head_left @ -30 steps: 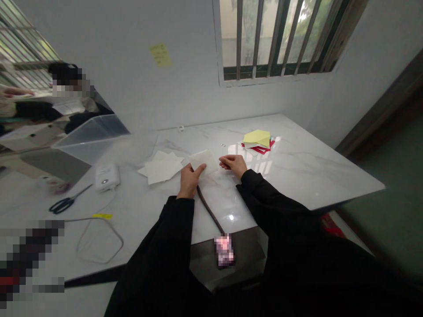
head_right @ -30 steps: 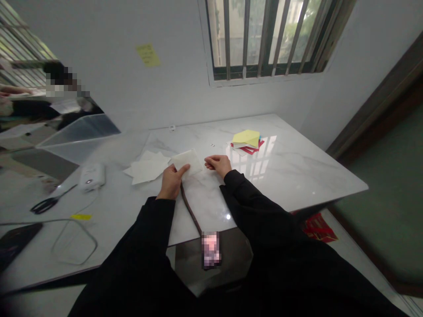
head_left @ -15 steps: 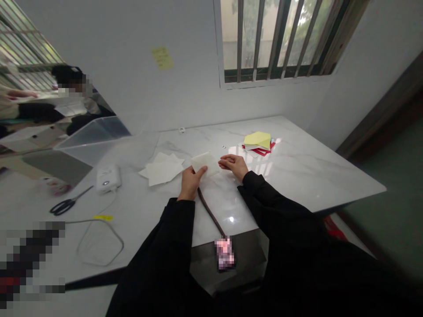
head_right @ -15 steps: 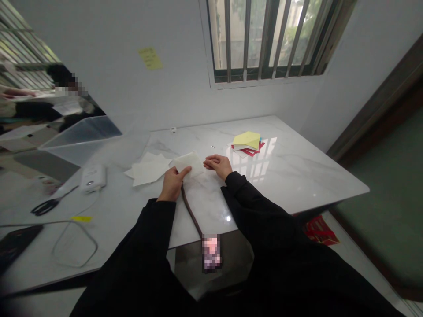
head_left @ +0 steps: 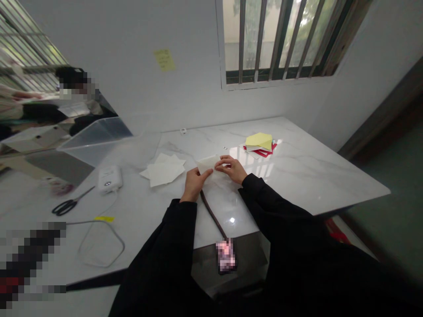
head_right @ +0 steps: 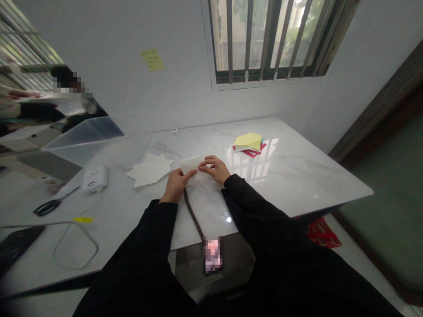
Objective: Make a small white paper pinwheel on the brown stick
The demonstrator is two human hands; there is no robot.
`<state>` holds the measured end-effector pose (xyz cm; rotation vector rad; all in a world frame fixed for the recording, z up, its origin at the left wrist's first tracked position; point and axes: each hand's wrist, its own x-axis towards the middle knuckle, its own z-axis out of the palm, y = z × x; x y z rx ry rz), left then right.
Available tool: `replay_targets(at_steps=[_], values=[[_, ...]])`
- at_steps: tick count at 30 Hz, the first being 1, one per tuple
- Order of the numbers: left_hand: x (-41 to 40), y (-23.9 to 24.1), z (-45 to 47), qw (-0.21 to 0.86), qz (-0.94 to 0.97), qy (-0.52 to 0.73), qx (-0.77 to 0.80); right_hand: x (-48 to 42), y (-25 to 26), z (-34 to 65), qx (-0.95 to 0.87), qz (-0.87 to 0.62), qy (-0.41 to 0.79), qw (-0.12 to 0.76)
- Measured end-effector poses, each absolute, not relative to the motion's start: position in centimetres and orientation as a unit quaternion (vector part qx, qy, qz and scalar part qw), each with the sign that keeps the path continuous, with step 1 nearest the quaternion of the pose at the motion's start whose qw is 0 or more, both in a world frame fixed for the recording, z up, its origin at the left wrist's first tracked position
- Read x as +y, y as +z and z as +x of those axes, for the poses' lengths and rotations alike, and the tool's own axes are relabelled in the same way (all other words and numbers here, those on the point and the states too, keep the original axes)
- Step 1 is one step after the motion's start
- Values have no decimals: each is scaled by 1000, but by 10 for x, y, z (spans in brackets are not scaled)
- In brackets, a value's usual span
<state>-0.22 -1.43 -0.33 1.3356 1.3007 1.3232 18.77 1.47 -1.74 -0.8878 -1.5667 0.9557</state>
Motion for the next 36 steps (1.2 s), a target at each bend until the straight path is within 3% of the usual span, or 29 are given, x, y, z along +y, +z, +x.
replay_targets(at_steps=[19, 36], values=[[-22, 6, 4, 478, 517, 521, 483, 9, -19, 183, -668, -395, 364, 515], [-19, 0, 5, 486, 519, 535, 456, 13, -30, 179, -611, -314, 483, 543]])
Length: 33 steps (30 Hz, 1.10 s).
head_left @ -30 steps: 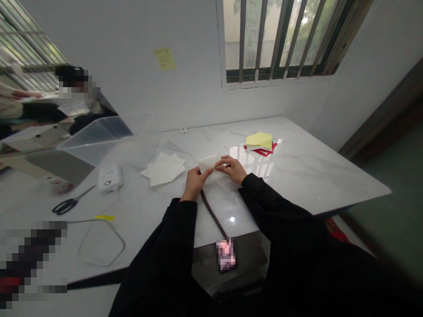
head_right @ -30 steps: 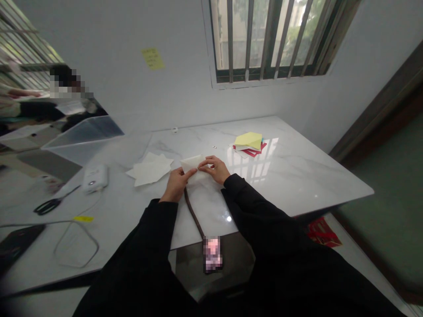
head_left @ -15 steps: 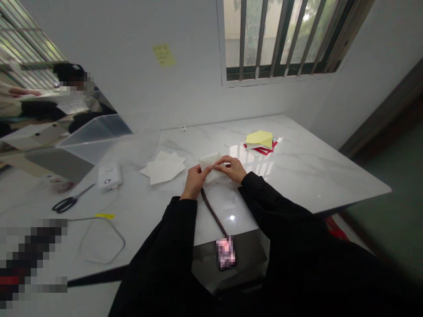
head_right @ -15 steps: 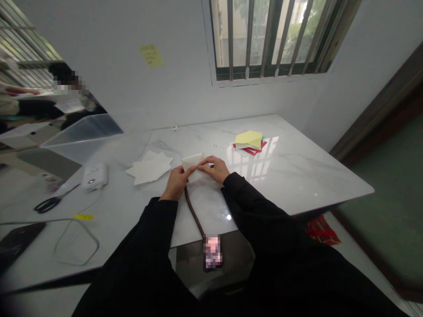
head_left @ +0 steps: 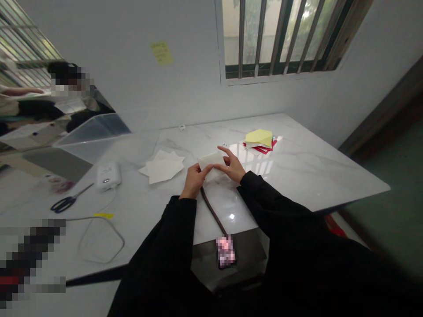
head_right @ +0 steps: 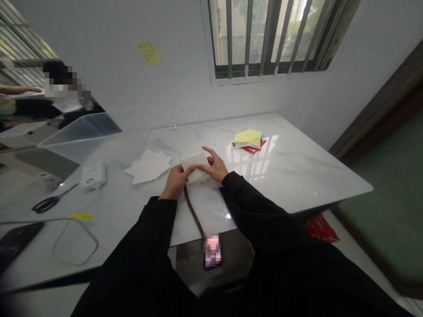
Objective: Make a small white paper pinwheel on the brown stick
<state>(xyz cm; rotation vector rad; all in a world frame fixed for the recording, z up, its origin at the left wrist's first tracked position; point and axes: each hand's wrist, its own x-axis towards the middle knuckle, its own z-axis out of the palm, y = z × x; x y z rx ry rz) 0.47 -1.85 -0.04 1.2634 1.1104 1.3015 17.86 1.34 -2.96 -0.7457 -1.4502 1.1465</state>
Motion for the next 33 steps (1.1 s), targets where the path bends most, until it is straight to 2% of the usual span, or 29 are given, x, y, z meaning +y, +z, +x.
replay_targets(at_steps=[7, 17, 20, 24, 26, 29, 33], values=[[-17, 0, 2, 450, 532, 537, 475, 16, -32, 178, -591, -325, 503, 541], [-19, 5, 2, 456, 545, 530, 463, 16, -34, 179, -581, -346, 547, 494], [-17, 8, -4, 369, 554, 540, 515, 20, -35, 186, -551, -355, 568, 497], [-18, 11, -19, 132, 562, 498, 648, 29, -36, 203, -489, -397, 569, 529], [-21, 11, -24, 57, 560, 450, 694, 33, -35, 213, -444, -390, 593, 547], [-24, 8, -26, 17, 585, 377, 718, 36, -32, 221, -392, -350, 633, 568], [-24, 3, -25, 14, 626, 286, 725, 35, -30, 222, -396, -335, 646, 560]])
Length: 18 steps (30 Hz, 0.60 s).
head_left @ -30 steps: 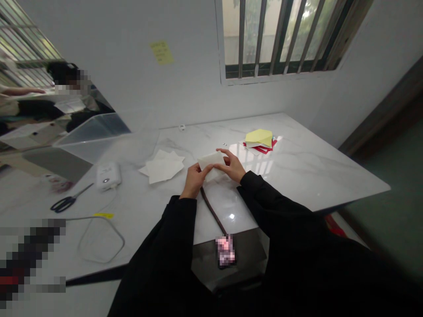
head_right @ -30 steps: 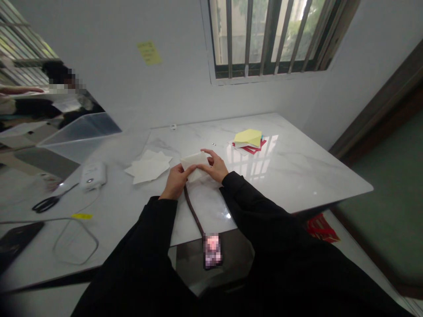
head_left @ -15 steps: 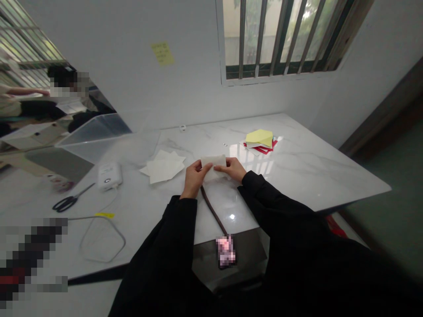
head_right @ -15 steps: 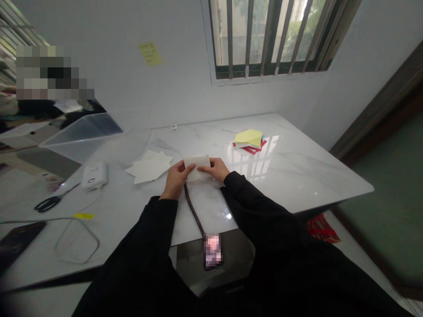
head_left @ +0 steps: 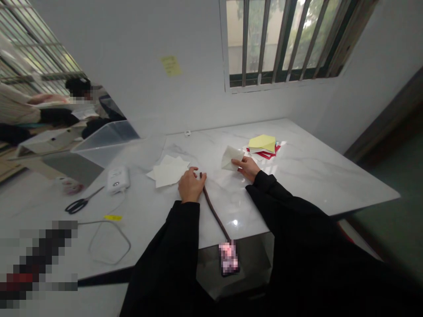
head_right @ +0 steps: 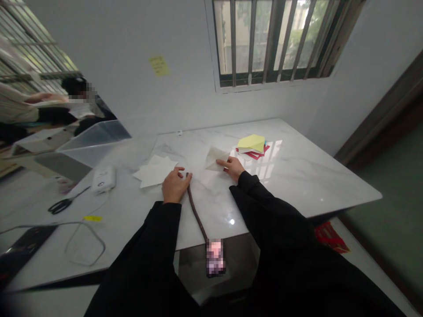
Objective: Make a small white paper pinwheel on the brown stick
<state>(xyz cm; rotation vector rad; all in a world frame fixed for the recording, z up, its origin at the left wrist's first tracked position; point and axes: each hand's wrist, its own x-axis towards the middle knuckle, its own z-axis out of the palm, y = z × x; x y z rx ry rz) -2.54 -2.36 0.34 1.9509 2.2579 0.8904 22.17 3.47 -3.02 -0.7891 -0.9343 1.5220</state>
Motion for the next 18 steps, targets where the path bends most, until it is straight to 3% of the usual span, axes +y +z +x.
replay_targets(at_steps=[6, 13, 18], values=[[-19, 0, -28, 63, 634, 320, 701, 31, -28, 216, -459, -345, 625, 529], [-17, 7, -21, 455, 503, 517, 522, 27, -19, 215, -591, -353, 539, 486], [-23, 15, -22, 557, 451, 502, 484, 24, -19, 216, -676, -347, 468, 451]])
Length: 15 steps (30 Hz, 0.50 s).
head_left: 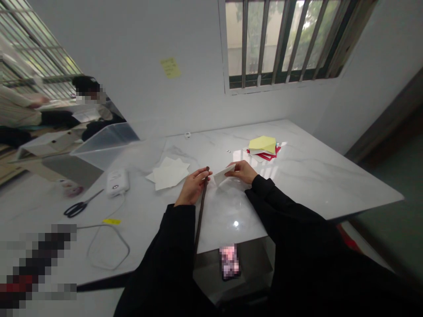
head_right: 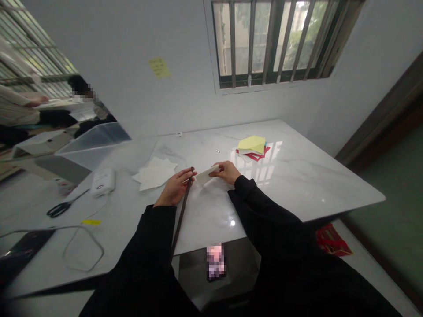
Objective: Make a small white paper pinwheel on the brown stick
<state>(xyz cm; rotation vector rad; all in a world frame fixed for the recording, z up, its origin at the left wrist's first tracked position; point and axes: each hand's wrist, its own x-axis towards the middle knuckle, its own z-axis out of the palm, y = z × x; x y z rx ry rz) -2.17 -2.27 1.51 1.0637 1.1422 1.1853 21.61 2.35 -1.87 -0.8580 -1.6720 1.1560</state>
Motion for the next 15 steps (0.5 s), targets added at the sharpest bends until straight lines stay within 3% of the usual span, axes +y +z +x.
replay_targets(at_steps=[15], values=[[-27, 17, -18, 573, 507, 434, 476, 11, 0, 218, -807, -316, 231, 443]])
